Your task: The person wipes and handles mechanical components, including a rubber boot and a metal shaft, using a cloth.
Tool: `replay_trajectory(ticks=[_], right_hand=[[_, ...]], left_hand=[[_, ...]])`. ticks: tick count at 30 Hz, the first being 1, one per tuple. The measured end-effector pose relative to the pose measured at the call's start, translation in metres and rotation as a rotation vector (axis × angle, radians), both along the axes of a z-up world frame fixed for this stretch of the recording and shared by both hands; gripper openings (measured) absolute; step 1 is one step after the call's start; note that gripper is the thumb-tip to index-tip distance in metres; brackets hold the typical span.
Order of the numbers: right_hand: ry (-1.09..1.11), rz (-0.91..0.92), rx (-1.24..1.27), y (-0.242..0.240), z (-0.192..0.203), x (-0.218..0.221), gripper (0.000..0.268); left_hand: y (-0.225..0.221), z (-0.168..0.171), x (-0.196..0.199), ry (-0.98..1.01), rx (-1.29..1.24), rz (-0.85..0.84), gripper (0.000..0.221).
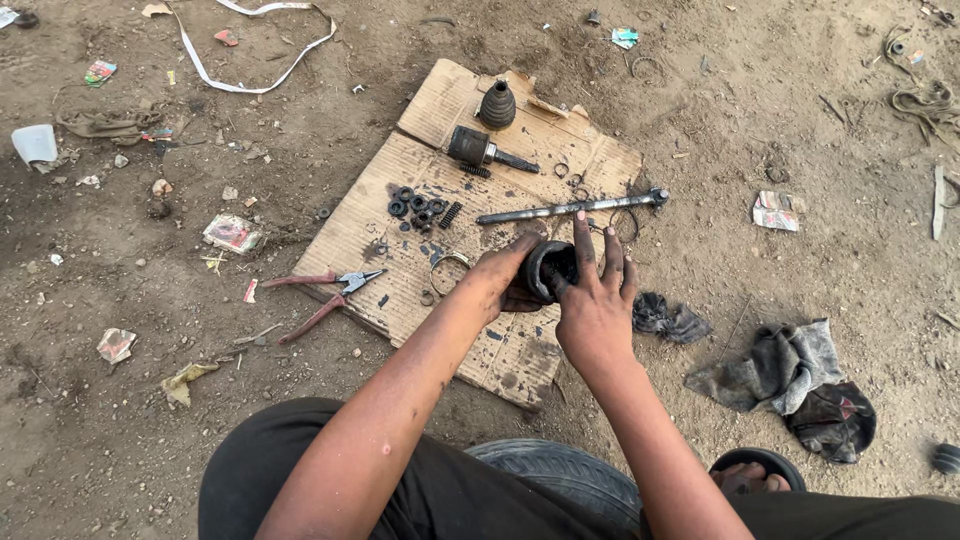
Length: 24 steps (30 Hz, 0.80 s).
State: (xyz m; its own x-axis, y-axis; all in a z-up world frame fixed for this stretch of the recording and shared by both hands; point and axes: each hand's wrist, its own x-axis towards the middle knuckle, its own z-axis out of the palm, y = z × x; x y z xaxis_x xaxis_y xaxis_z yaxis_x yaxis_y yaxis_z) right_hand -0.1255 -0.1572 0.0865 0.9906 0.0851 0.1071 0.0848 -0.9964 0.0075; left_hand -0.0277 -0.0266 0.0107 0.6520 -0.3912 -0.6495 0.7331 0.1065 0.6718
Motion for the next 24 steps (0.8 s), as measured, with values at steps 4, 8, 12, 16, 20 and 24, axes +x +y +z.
replay_trajectory(ticks=[4,8,12,16,20,24], right_hand=[[0.001,0.072,0.015,-0.006,0.006,0.0,0.055],[0.054,0.086,0.013,-0.007,0.011,0.002,0.052],[0.068,0.083,0.037,-0.007,0.014,0.004,0.063],[0.071,0.048,0.09,-0.004,0.021,0.002,0.067],[0.065,0.04,0.176,-0.002,0.034,0.001,0.076],[0.044,0.073,0.19,0.001,0.048,-0.002,0.082]], left_hand=[[0.002,-0.003,0.004,-0.027,-0.032,-0.039,0.057],[0.007,-0.003,0.007,-0.054,-0.039,-0.049,0.057],[0.008,0.001,0.005,-0.074,-0.049,-0.06,0.063],[0.01,0.008,0.005,-0.086,-0.077,-0.056,0.065],[0.017,0.013,0.012,-0.07,-0.149,0.007,0.062],[0.024,0.012,0.016,-0.067,-0.236,0.045,0.059]])
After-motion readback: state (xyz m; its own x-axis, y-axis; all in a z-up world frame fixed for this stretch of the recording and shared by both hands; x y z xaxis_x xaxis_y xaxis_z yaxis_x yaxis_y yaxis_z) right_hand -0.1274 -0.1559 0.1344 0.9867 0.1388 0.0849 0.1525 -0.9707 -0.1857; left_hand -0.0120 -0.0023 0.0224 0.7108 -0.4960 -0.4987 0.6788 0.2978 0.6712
